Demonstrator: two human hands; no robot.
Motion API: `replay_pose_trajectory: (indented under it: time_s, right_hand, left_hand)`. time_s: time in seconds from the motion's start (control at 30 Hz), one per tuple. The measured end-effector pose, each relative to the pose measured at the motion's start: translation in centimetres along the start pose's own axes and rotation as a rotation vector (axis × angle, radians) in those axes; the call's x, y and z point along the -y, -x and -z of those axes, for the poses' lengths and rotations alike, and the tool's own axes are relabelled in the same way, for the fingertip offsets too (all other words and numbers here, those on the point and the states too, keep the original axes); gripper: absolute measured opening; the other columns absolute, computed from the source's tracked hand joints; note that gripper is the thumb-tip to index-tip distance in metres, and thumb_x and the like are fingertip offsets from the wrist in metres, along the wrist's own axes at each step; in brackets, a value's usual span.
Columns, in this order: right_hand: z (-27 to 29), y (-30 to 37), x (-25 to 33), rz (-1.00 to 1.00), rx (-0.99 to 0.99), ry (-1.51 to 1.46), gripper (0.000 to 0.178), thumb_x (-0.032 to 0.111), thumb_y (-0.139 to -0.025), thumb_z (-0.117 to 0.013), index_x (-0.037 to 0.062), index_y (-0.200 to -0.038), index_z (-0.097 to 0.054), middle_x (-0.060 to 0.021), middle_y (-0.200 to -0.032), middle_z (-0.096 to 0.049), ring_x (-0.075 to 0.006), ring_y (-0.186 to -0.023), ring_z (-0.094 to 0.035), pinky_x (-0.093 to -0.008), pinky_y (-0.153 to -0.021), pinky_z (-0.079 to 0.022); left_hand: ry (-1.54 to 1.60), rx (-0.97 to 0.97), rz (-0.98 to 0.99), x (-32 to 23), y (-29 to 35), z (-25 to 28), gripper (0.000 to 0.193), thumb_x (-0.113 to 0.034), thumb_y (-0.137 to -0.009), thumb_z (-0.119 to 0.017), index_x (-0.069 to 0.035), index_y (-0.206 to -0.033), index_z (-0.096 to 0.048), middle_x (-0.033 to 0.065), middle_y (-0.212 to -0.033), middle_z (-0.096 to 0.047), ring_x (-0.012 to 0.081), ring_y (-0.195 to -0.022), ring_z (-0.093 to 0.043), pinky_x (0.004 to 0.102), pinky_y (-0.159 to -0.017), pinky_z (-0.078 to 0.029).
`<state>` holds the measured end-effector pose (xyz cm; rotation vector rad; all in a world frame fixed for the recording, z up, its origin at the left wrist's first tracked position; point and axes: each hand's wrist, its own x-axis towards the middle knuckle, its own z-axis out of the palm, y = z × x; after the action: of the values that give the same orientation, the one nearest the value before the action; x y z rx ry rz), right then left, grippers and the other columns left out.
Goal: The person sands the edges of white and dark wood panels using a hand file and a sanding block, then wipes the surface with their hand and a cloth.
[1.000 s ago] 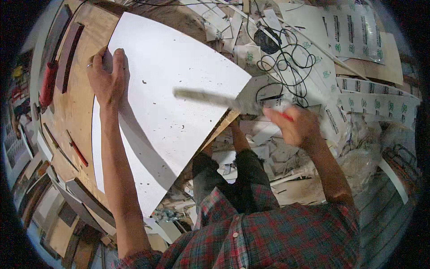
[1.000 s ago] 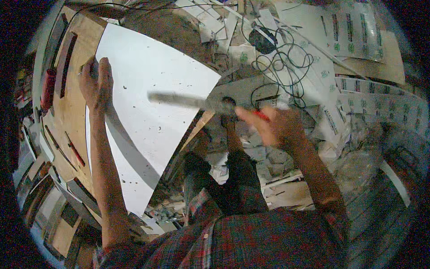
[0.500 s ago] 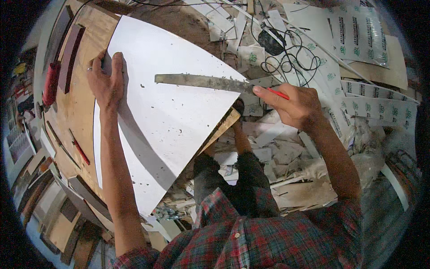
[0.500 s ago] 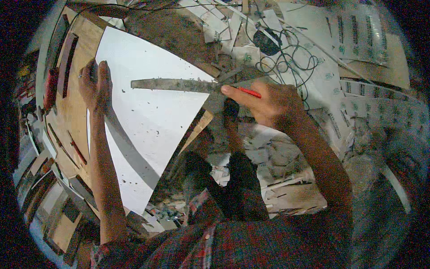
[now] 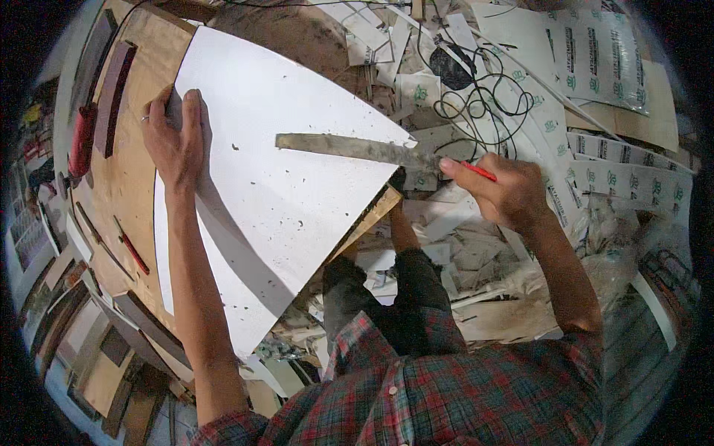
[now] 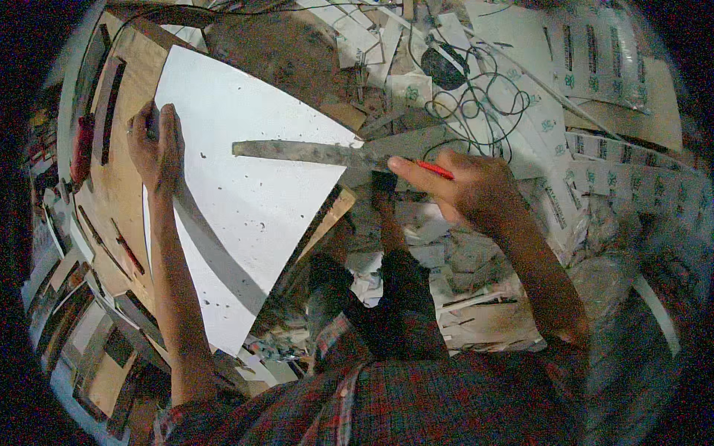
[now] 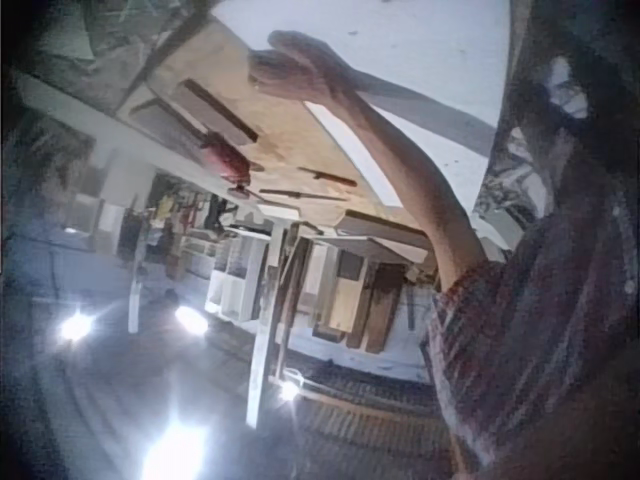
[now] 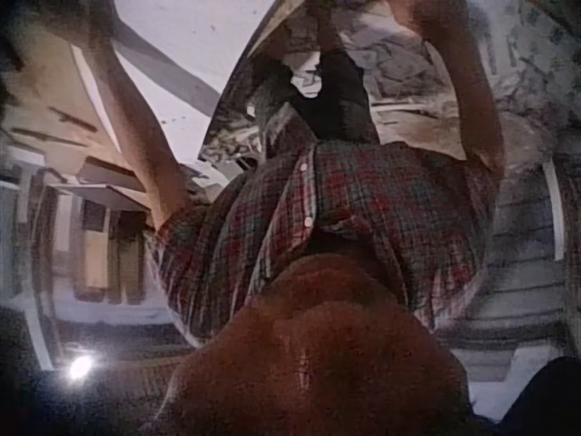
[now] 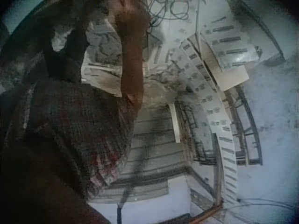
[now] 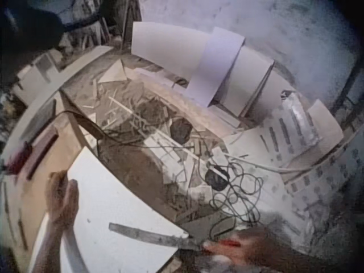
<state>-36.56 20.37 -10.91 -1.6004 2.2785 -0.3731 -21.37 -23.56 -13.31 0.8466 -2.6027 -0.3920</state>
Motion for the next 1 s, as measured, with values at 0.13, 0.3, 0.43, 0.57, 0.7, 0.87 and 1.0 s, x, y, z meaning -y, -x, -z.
replay_pose_trajectory:
  time_s: [0.13,0.3,0.43,0.57,0.7,0.87,1.0]
  right_hand:
    - [0.1,-1.2,0.4,0.052,-0.040,0.046,0.055,0.011,-0.078,-0.072,0.0244,-0.131,-0.066,-0.0032,-0.071,-0.053,-0.0190,-0.058,-0.058,-0.0330,-0.050,-0.049]
    - [-0.9,2.6,1.2,0.044,-0.160,0.065,0.050,0.011,-0.084,-0.075,0.0029,-0.132,-0.063,-0.0126,-0.083,-0.070,-0.0220,-0.067,-0.065,-0.0358,-0.058,-0.053]
    - [-2.5,4.2,2.2,-0.346,-0.576,-0.350,0.035,0.012,-0.095,-0.064,-0.0031,-0.127,-0.061,-0.0097,-0.106,-0.070,-0.0160,-0.078,-0.062,-0.0326,-0.067,-0.052]
    - [-1.7,2.7,3.2,-0.752,-0.416,-1.013,0.033,0.016,-0.098,-0.062,-0.0012,-0.126,-0.057,0.0023,-0.073,-0.052,-0.0066,-0.061,-0.052,-0.0247,-0.049,-0.041]
    - [-2.5,-2.4,0.9,-0.667,-0.369,-0.974,0.031,0.022,-0.100,-0.061,0.0014,-0.124,-0.060,0.0005,-0.080,-0.057,-0.0069,-0.061,-0.052,-0.0226,-0.050,-0.041]
    - [-5.0,-10.9,-5.4,-0.267,-0.367,-0.514,0.031,0.025,-0.101,-0.060,0.0006,-0.119,-0.060,-0.0028,-0.093,-0.063,-0.0096,-0.071,-0.055,-0.0276,-0.060,-0.046]
    - [-7.4,-16.8,-9.2,-0.099,-0.286,-0.392,0.028,0.027,-0.101,-0.060,-0.0008,-0.105,-0.060,0.0002,-0.082,-0.057,-0.0081,-0.065,-0.047,-0.0284,-0.057,-0.040]
  left_hand:
    - [0.021,0.009,-0.041,0.5,0.1,-0.4,0.047,-0.033,-0.094,-0.066,0.006,-0.120,-0.063,0.0223,-0.112,-0.063,0.0336,-0.106,-0.061,0.0418,-0.096,-0.047]
    - [-0.025,-0.062,-0.123,0.4,-0.2,-0.1,0.045,-0.027,-0.089,-0.065,0.004,-0.121,-0.060,0.0238,-0.112,-0.064,0.0383,-0.103,-0.061,0.0484,-0.092,-0.047]
    - [-0.006,-0.103,-0.002,-1.7,0.5,0.8,0.050,-0.023,-0.083,-0.059,0.006,-0.124,-0.056,0.0300,-0.115,-0.062,0.0470,-0.102,-0.061,0.0535,-0.095,-0.045]
    - [0.185,0.322,0.088,-8.0,10.0,0.4,0.062,-0.020,-0.090,-0.050,0.006,-0.145,-0.037,0.0256,-0.152,-0.038,0.0419,-0.140,-0.036,0.0549,-0.120,-0.019]
    - [0.630,0.377,-0.440,-15.8,27.1,0.7,0.050,-0.033,-0.090,-0.061,-0.006,-0.132,-0.056,0.0227,-0.136,-0.056,0.0402,-0.121,-0.057,0.0521,-0.104,-0.045]
    - [0.646,0.454,0.587,-10.5,39.3,10.2,0.046,-0.049,-0.093,-0.057,-0.006,-0.096,-0.073,0.0189,-0.089,-0.072,0.0390,-0.080,-0.068,0.0479,-0.072,-0.053]
    - [0.516,0.084,1.396,-1.4,44.2,14.4,0.063,-0.059,-0.087,-0.062,0.002,-0.074,-0.068,0.0212,-0.077,-0.069,0.0317,-0.072,-0.068,0.0447,-0.070,-0.053]
